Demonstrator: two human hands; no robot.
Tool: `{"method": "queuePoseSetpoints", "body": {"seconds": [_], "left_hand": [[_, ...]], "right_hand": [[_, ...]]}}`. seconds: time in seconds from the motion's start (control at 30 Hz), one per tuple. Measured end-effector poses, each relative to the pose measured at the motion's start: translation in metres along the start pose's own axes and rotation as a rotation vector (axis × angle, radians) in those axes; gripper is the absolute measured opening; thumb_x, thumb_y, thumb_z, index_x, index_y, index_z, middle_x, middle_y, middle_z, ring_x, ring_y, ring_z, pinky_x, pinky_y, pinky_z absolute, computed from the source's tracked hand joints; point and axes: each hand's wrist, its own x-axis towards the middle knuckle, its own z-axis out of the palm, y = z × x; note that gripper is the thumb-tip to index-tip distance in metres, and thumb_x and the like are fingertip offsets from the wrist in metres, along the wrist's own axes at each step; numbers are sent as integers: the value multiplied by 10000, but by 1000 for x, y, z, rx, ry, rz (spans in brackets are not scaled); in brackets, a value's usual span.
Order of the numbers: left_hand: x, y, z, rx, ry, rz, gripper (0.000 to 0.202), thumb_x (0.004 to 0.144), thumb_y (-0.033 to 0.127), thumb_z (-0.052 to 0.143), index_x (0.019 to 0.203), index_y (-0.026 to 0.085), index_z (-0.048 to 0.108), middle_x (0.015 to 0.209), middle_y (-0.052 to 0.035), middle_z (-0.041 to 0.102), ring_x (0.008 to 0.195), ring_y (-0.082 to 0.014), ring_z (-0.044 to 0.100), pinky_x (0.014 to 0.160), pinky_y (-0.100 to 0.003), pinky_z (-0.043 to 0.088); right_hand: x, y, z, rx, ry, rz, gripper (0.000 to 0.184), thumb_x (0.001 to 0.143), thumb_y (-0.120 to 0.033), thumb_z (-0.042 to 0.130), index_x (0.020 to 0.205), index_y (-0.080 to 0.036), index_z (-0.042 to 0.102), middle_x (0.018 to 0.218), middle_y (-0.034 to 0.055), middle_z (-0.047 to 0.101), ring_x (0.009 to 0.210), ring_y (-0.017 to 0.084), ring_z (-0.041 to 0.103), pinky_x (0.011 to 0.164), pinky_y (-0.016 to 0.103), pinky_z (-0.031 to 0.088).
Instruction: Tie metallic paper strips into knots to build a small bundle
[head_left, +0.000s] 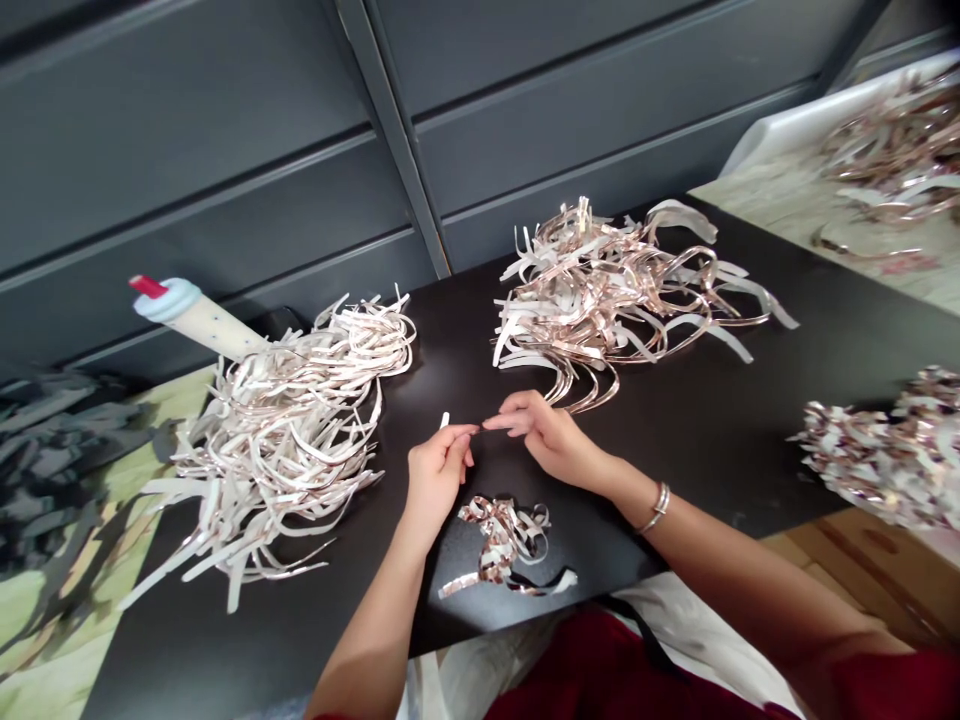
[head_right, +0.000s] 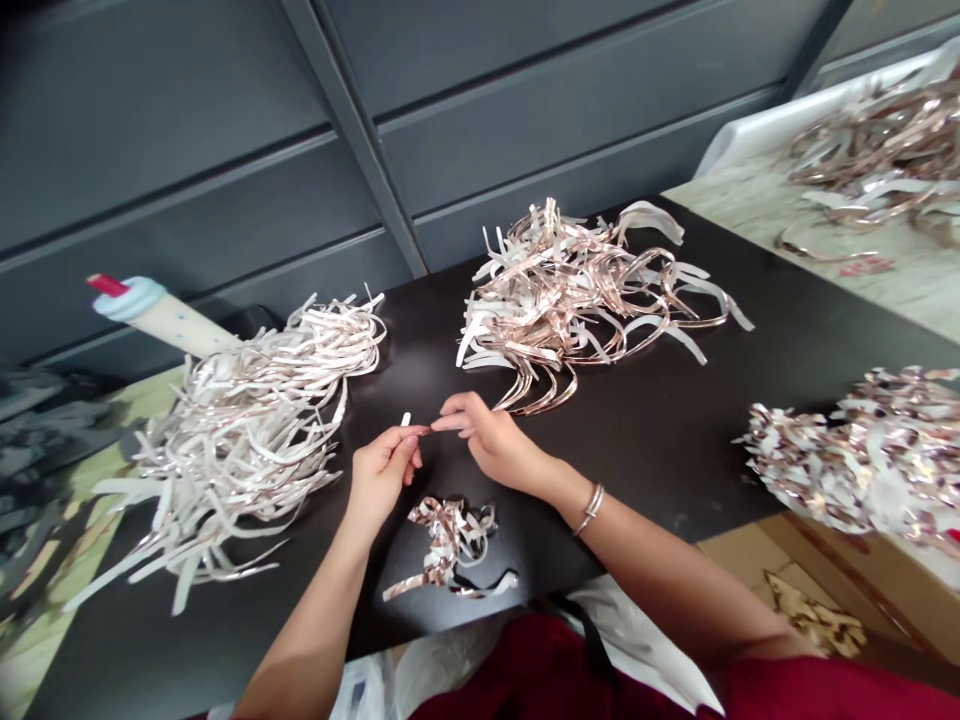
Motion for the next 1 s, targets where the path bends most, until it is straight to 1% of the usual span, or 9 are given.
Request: {"method": "queuePoseSetpoints", "body": {"seconds": [0.1, 0.2, 0.3, 0.4, 0.47, 0.57, 0.73, 0.87, 1.0], "left_hand": [[0, -3, -9, 128, 93, 117, 247, 890, 257, 442, 927, 183, 674, 563, 48, 560, 415, -64, 488, 483, -182, 401], [2, -9, -22, 307, 304, 250, 260, 907, 230, 419, 967, 175, 666, 642, 14, 617, 529, -92, 565, 567, -205, 450], [7, -14, -37, 565, 473, 323, 266, 901, 192, 423, 982, 166, 676, 839, -65, 688, 777, -166, 633, 758, -291, 487], [12, -21, -51, 871, 569, 203, 272, 870, 140, 439, 971, 150, 692, 1051, -138, 657, 1025, -276, 578, 919, -445, 421], [15, -26, -58, 1008, 583, 68, 291, 850, 112, 444, 1032, 123, 671, 1162, -176, 605, 1151, -344, 502, 983, -553, 330], [17, -33, -62, 1052, 597, -26, 340, 846, 112, 451, 1151, 102, 603, 1280, -205, 523, 1271, -377, 387, 1024, -629, 213], [17, -33, -51, 983, 594, 100, 274, 862, 153, 469, 1085, 161, 628, 1288, -173, 522, 1284, -334, 393, 1049, -618, 153], [15, -28, -34, 899, 475, 209, 255, 873, 154, 454, 1051, 187, 634, 1280, -156, 533, 1251, -308, 442, 1038, -596, 198], [14, -29, -26, 775, 419, 252, 248, 874, 155, 451, 1024, 200, 643, 1276, -134, 534, 1222, -285, 475, 1047, -576, 220]], "right_hand": [[5, 1, -21, 202, 127, 138, 314, 728, -18, 373, 969, -209, 437, 936, 40, 718, 957, 168, 679, 778, 327, 558], [7, -3, -29, 225, 170, 119, 307, 716, -16, 372, 936, -203, 477, 942, 40, 720, 977, 171, 672, 824, 346, 542], [-2, -13, -7, -62, -176, -8, 376, 749, 11, 354, 979, -171, 590, 1072, 85, 679, 1079, 186, 621, 958, 396, 468], [-17, -21, 24, -273, -513, -141, 310, 864, -50, 405, 1034, -148, 646, 1105, 119, 673, 1172, 233, 554, 1016, 430, 416], [-24, -23, 36, -206, -611, -165, 295, 902, -77, 405, 1036, -129, 664, 1166, 127, 650, 1196, 199, 536, 1056, 356, 392], [-27, -24, 33, -45, -650, -112, 346, 944, -114, 347, 1096, -135, 657, 1199, 113, 635, 1210, 156, 523, 1071, 298, 369], [-26, -29, 31, -96, -726, -18, 474, 946, -386, 414, 1369, -175, 440, 1372, 119, 493, 1337, 222, 360, 1096, 398, 305], [-25, -37, 62, -404, -700, -39, 646, 863, -598, 440, 1414, -273, 353, 1502, 131, 282, 1384, 364, 194, 1066, 604, 192], [-22, -42, 80, -511, -623, -16, 696, 832, -627, 464, 1420, -281, 328, 1493, 134, 293, 1375, 352, 215, 1068, 574, 206]]}}
